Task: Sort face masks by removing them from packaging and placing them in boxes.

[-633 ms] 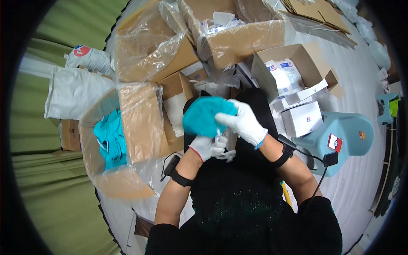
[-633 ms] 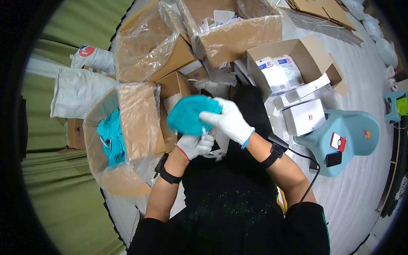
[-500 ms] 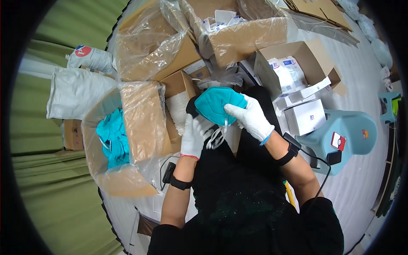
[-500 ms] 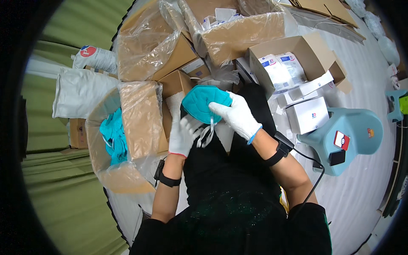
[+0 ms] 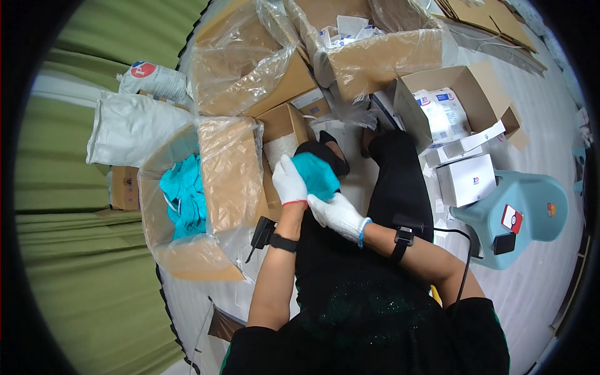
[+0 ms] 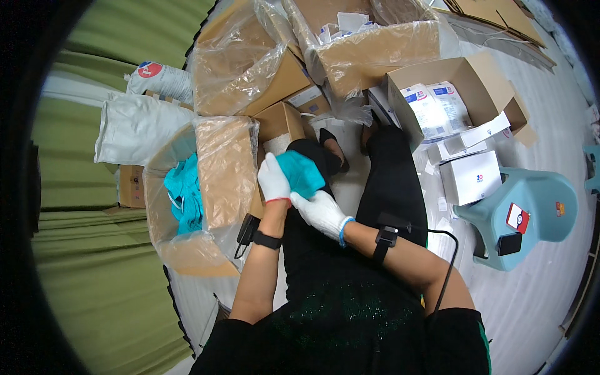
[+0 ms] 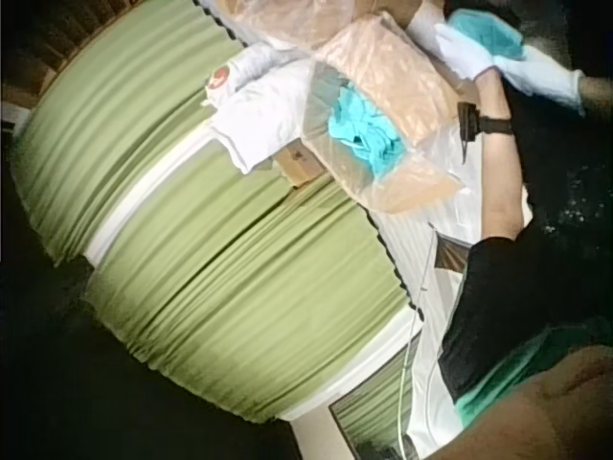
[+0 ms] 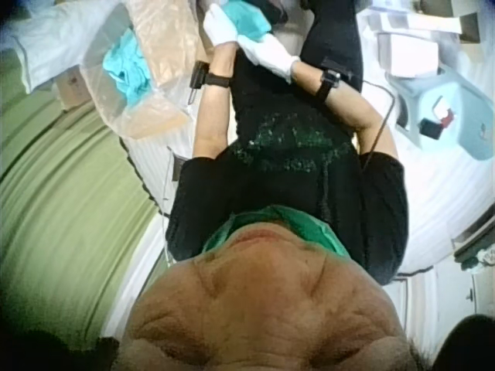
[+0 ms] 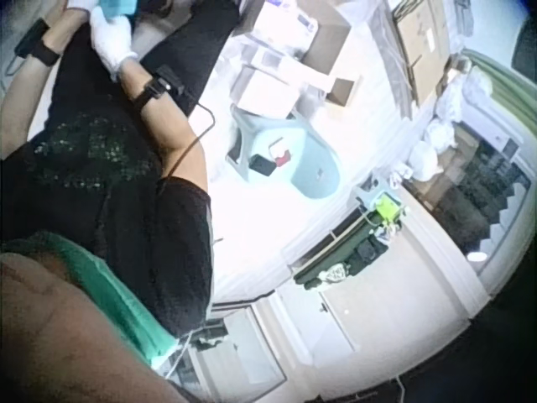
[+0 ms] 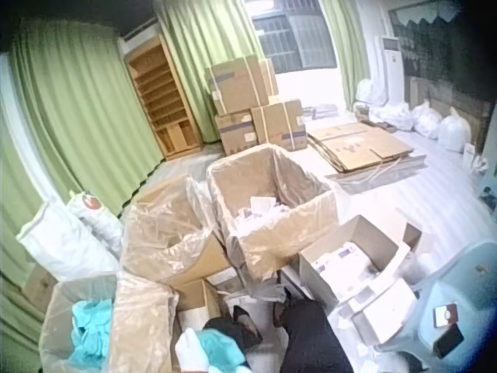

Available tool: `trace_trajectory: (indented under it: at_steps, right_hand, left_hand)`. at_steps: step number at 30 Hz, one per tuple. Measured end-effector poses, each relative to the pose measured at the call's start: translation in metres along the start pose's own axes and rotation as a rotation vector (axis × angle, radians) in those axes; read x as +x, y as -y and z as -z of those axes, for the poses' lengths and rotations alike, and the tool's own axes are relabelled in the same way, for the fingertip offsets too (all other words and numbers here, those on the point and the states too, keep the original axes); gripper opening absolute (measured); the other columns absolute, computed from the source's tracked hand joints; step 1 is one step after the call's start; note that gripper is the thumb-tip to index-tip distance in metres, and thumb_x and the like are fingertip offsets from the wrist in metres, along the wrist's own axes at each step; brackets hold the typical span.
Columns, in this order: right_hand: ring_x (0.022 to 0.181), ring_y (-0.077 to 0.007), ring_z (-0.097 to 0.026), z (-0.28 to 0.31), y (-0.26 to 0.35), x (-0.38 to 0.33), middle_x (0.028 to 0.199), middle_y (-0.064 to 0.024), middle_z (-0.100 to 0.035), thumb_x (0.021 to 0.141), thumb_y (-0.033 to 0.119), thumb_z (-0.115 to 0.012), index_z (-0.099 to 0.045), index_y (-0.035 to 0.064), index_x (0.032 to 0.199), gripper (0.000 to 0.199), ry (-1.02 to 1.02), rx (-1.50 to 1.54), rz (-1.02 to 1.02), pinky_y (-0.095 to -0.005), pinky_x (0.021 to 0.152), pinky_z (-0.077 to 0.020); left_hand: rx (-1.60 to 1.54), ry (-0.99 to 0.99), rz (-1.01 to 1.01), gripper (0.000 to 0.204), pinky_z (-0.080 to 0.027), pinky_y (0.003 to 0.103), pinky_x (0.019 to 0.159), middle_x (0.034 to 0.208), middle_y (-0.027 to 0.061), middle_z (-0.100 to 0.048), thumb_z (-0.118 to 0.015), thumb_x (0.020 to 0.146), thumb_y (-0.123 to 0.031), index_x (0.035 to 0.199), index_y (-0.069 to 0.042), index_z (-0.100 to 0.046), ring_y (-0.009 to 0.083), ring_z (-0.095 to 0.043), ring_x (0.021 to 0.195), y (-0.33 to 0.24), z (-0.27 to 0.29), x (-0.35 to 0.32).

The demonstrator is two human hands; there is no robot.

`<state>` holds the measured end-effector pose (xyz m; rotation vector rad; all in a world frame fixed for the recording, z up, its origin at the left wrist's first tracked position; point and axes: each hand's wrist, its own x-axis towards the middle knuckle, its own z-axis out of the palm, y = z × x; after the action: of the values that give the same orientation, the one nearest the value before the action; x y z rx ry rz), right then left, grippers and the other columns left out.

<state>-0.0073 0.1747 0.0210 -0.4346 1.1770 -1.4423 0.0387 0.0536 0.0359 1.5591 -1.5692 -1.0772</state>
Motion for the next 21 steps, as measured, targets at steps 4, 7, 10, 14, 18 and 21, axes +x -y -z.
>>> trace_trajectory:
  at_steps: [4,7,10,14,18,21]
  right_hand:
    - [0.059,-0.0152,-0.053,0.01,0.025,-0.017,0.065,-0.0062,-0.059,0.094,0.029,-0.054,-0.065,0.0005,0.088,0.031,0.113,-0.354,-0.237,-0.0326,0.058,-0.0443]
    - [0.057,-0.0183,-0.055,0.037,0.024,-0.026,0.061,-0.0086,-0.057,0.094,0.032,-0.053,-0.063,0.0022,0.077,0.036,0.17,-0.444,-0.091,-0.0347,0.056,-0.0431]
    - [0.055,-0.0227,-0.056,0.056,0.052,-0.036,0.058,-0.0123,-0.055,0.094,0.034,-0.052,-0.061,0.0038,0.073,0.038,0.182,-0.625,-0.051,-0.0371,0.054,-0.0434]
    - [0.056,-0.0229,-0.06,0.081,0.122,-0.085,0.057,-0.0122,-0.054,0.096,0.031,-0.053,-0.063,0.0033,0.089,0.031,0.405,-1.057,0.376,-0.0365,0.054,-0.048]
    - [0.048,-0.0126,-0.055,0.113,0.182,-0.128,0.061,-0.0017,-0.054,0.099,0.03,-0.051,-0.06,0.0024,0.084,0.033,-0.258,-0.281,-0.266,-0.0288,0.047,-0.0458]
    - [0.049,-0.007,-0.042,0.183,0.136,-0.142,0.06,0.0038,-0.047,0.1,0.027,-0.05,-0.055,0.0063,0.073,0.034,-0.447,-0.602,0.023,-0.0248,0.045,-0.035]
  left_hand:
    - [0.311,0.087,-0.314,0.047,-0.044,0.045,0.066,0.073,0.0246,-0.06,-0.041,0.101,-0.034,0.081,0.003,-0.061,0.0361,-0.061,0.07,0.041,0.005,0.002]
    - [0.292,0.231,-0.487,0.044,-0.043,0.046,0.064,0.074,0.0244,-0.058,-0.041,0.101,-0.032,0.075,0.0,-0.059,0.0431,-0.057,0.072,0.034,-0.008,0.001]
    - [0.371,0.329,-0.593,0.043,-0.043,0.045,0.063,0.072,0.0246,-0.056,-0.042,0.101,-0.031,0.076,0.0,-0.057,0.042,-0.057,0.071,0.032,-0.023,0.0]
    - [0.708,0.326,-0.943,0.041,-0.049,0.043,0.065,0.074,0.0188,-0.064,-0.042,0.1,-0.03,0.075,-0.003,-0.059,0.0366,-0.062,0.073,0.051,-0.033,0.029]
    - [0.946,0.206,-0.475,0.028,-0.05,0.048,0.074,0.093,0.0229,-0.065,-0.049,0.093,-0.027,0.097,-0.003,-0.064,0.0384,-0.063,0.087,0.15,0.059,0.066]
    - [0.321,0.08,0.112,0.036,-0.047,0.041,0.082,0.102,0.0193,-0.064,-0.048,0.095,-0.032,0.105,0.0,-0.063,0.0316,-0.062,0.092,0.16,0.083,0.027]
